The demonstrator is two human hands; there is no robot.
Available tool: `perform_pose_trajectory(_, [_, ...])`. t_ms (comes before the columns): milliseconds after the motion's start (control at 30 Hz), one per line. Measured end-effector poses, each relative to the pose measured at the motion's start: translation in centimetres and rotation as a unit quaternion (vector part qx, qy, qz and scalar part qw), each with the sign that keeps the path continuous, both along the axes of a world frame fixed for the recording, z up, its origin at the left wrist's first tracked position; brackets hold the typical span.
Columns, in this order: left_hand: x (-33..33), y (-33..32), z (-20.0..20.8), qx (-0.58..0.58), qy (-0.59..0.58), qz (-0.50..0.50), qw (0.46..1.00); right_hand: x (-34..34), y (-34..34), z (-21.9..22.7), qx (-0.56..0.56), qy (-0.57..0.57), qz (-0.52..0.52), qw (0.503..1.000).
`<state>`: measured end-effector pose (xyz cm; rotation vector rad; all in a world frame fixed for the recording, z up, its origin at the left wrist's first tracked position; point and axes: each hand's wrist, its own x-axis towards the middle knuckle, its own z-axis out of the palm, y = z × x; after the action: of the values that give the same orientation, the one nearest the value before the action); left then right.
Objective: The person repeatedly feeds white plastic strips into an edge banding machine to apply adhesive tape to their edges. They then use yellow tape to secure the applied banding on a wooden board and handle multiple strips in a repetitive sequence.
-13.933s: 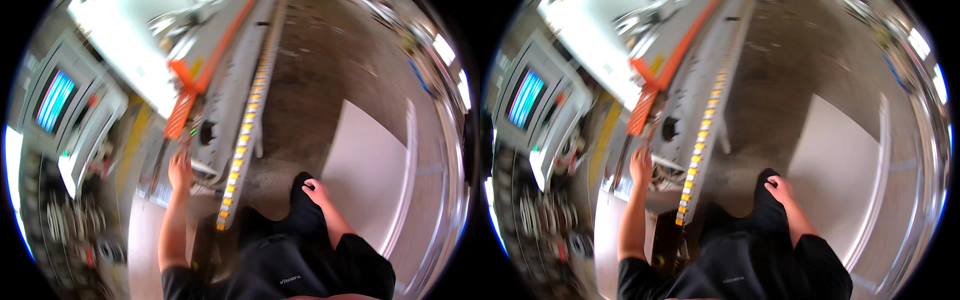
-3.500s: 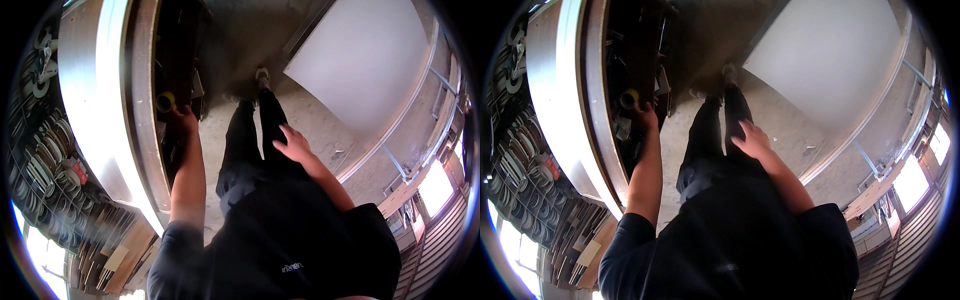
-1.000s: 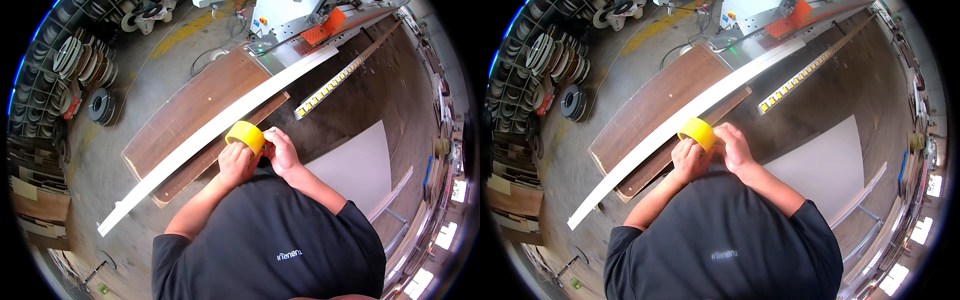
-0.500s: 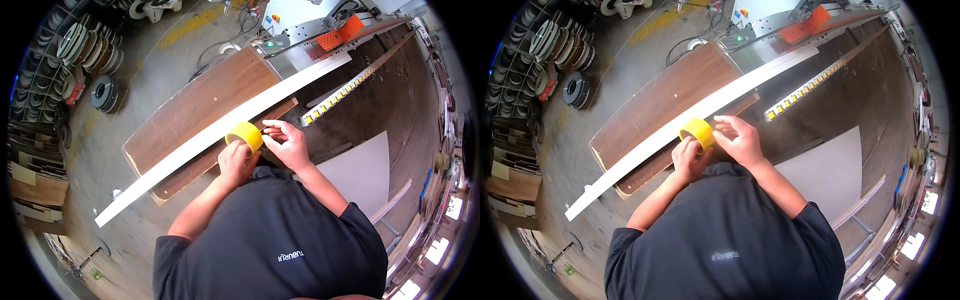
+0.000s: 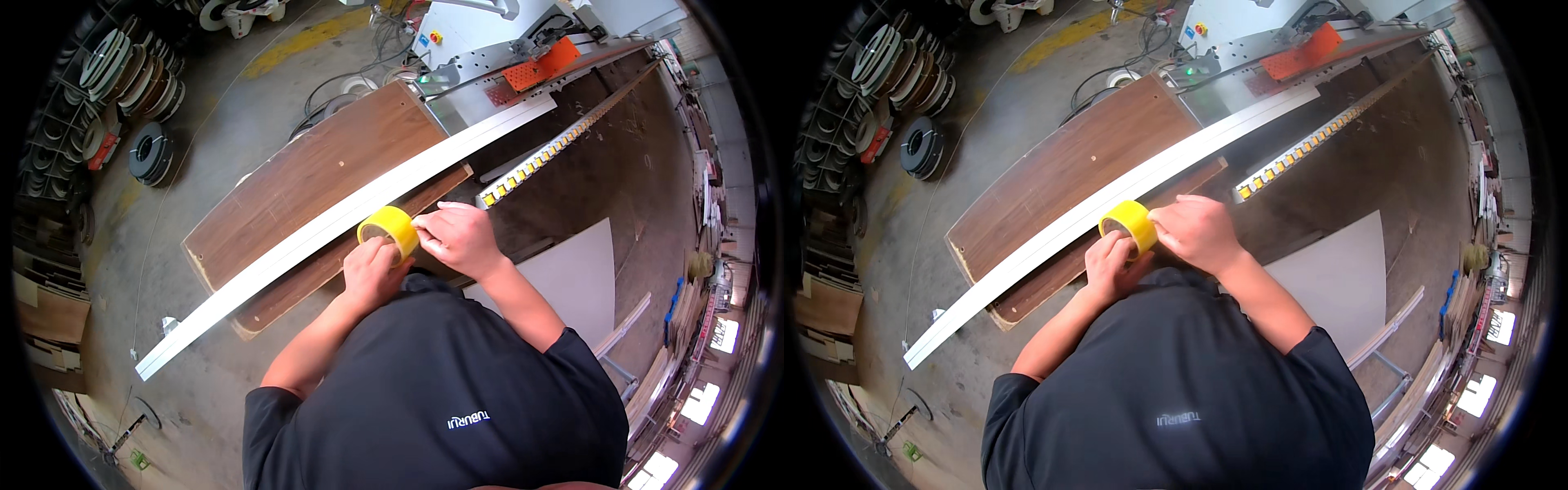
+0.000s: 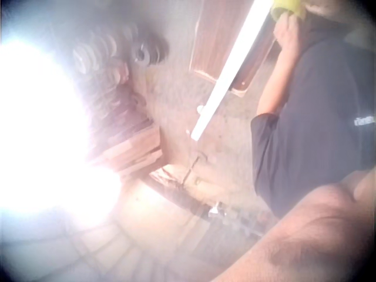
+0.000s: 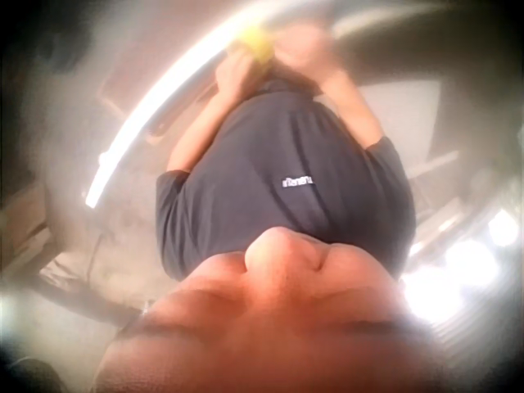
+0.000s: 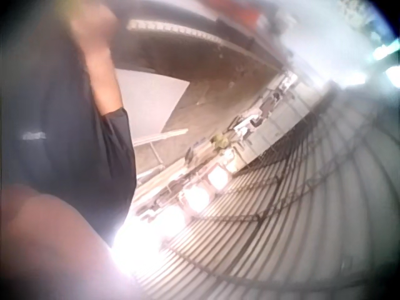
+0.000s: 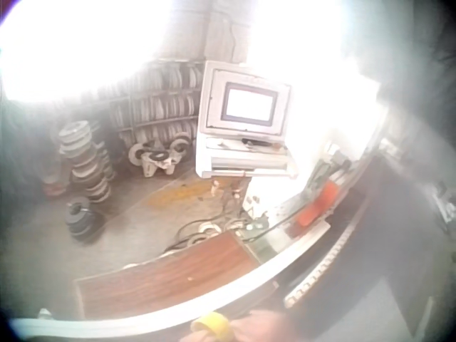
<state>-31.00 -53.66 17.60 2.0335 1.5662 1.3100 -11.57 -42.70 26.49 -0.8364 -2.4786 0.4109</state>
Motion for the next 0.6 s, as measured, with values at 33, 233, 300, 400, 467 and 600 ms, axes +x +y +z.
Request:
perform_pose_trajectory(33, [-0.1, -0.2, -0.1, 0.0, 0.001, -0.002, 1.0, -0.3, -0.2, -0.1, 0.011, 0.0, 0.0, 1.0])
perform_pose_trajectory(233, [0.2, -0.5, -0.8, -0.068, -0.028, 0.017, 0.997, -0.7, -1.7, -1.3, -0.154, -0.007, -0.077, 0.985])
perform_pose_trajectory(300, [0.1, -0.5, -0.6, -0.11, -0.051, 0.007, 0.993, -0.6, -2.0, -1.3, -0.255, -0.002, -0.112, 0.96])
perform_pose_trajectory(400, [-0.1, -0.3, 0.1, -0.132, -0.082, -0.032, 0.987, 0.1, -1.8, -1.9, -0.322, 0.01, -0.121, 0.939])
perform_pose_trajectory(467, [0.0, -0.2, 0.2, -0.124, -0.117, -0.057, 0.984, 0.3, -2.1, -2.0, -0.319, 0.018, -0.114, 0.941])
perform_pose_trajectory(600, [-0.5, 0.1, 0.5, -0.164, -0.115, -0.073, 0.977, 0.7, -2.2, -1.6, -0.349, 0.042, -0.133, 0.927])
